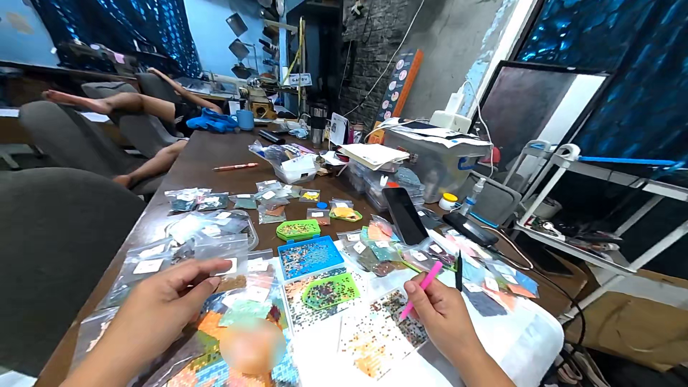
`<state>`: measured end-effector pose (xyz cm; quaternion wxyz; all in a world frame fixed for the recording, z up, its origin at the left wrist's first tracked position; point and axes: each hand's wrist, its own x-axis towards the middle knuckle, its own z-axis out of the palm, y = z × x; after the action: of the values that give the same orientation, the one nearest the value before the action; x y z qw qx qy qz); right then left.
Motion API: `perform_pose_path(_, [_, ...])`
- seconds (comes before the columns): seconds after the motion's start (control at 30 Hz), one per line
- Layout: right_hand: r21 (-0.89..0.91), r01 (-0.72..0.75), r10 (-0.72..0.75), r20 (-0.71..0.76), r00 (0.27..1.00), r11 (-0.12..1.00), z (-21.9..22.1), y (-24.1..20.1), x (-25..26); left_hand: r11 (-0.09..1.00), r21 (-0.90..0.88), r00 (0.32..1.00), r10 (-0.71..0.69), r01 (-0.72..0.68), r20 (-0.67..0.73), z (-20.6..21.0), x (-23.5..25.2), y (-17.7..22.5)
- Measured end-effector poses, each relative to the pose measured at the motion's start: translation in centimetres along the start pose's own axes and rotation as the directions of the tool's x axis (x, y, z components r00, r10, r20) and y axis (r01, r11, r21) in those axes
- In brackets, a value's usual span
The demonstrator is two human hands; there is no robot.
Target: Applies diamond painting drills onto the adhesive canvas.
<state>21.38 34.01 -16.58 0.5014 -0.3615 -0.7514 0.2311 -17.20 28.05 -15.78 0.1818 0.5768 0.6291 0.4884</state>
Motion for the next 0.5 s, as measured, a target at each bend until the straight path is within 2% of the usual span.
perform_pose_path(0.27, [-0.025,-0.006,0.005,-0.011,1.0,1.0,0.2,-0.2,0.0,1.0,0.003,1.0,0.017,-0.017,-0.023,0.1,0.0,-0.3])
perform_pose_path(0.43, [0.053,-0.011,0.014,-0.051,0.999,0.999,0.5,-0.6,0.0,0.998,0.028,0.999,0.049,-0.049,-0.006,0.4,0.2,0.2])
perform_pose_path(0.5, [0.079,-0.009,0.012,-0.037,0.999,0.997,0.9,-1.8,0.0,0.999,0.037,1.0,0.018,-0.019,0.022,0.3,0.2,1.1])
